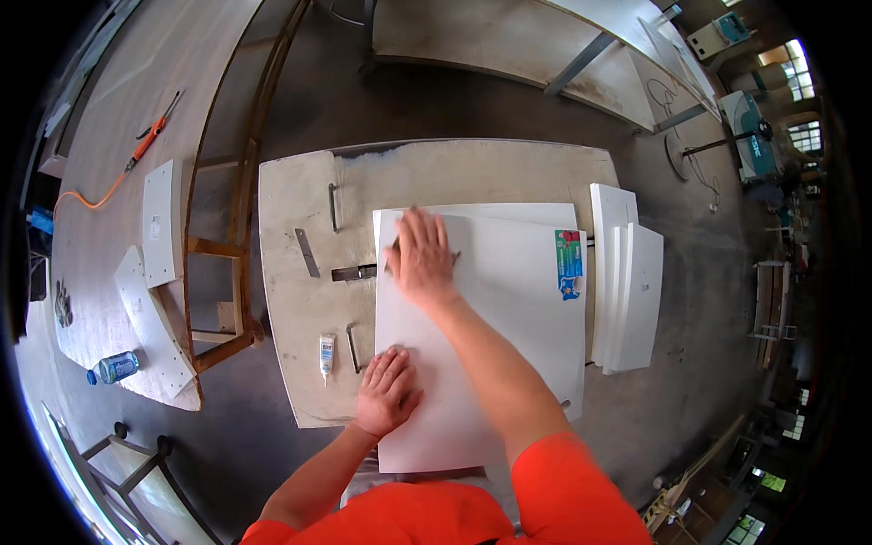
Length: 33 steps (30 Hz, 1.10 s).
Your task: The person wipes several white furniture panels with a cloth, applying water from a bottle to the cloth between panels.
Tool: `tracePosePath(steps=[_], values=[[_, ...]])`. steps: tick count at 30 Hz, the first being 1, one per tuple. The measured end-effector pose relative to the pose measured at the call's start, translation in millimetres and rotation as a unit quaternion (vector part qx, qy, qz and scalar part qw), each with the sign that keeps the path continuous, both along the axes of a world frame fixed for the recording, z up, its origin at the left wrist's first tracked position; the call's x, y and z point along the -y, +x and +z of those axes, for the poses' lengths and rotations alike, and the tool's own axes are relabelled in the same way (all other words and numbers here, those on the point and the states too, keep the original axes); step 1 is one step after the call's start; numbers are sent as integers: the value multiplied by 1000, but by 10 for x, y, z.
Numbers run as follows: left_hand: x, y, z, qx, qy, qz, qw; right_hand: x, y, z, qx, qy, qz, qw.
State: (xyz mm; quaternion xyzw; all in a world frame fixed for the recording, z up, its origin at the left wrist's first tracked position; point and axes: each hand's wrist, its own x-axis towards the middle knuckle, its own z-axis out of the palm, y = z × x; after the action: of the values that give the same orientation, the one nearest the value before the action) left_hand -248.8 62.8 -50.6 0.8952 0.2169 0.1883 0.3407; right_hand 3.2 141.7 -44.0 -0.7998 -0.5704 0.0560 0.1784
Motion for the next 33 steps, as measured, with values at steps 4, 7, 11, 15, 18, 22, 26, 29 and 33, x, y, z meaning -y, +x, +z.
tracePosePath(steps=[4,7,11,15,18,22,26,29,33], values=[[36,38,2,3,-17,-7,1000,-178,359,-143,30,-75,-105,991],[-22,-73,-2,-2,-19,21,1000,658,-643,-223,12,-91,-5,996],[20,-80,-58,13,-25,3,1000,301,-131,-147,47,-82,-28,995],[3,53,-13,34,-61,-1,998,-193,483,-186,101,-97,-118,983],[-49,-97,-5,40,-54,25,997,492,-459,-256,36,-105,-6,994],[-30,-135,-95,74,-32,21,997,180,-537,-124,31,-75,26,996],[52,32,-90,80,-46,22,995,-732,114,-115,66,-85,-76,991],[3,-104,-91,64,-36,44,996,72,-692,-54,13,-94,35,995],[10,-113,-96,75,-32,26,996,300,-770,-9,-7,-77,97,992]])
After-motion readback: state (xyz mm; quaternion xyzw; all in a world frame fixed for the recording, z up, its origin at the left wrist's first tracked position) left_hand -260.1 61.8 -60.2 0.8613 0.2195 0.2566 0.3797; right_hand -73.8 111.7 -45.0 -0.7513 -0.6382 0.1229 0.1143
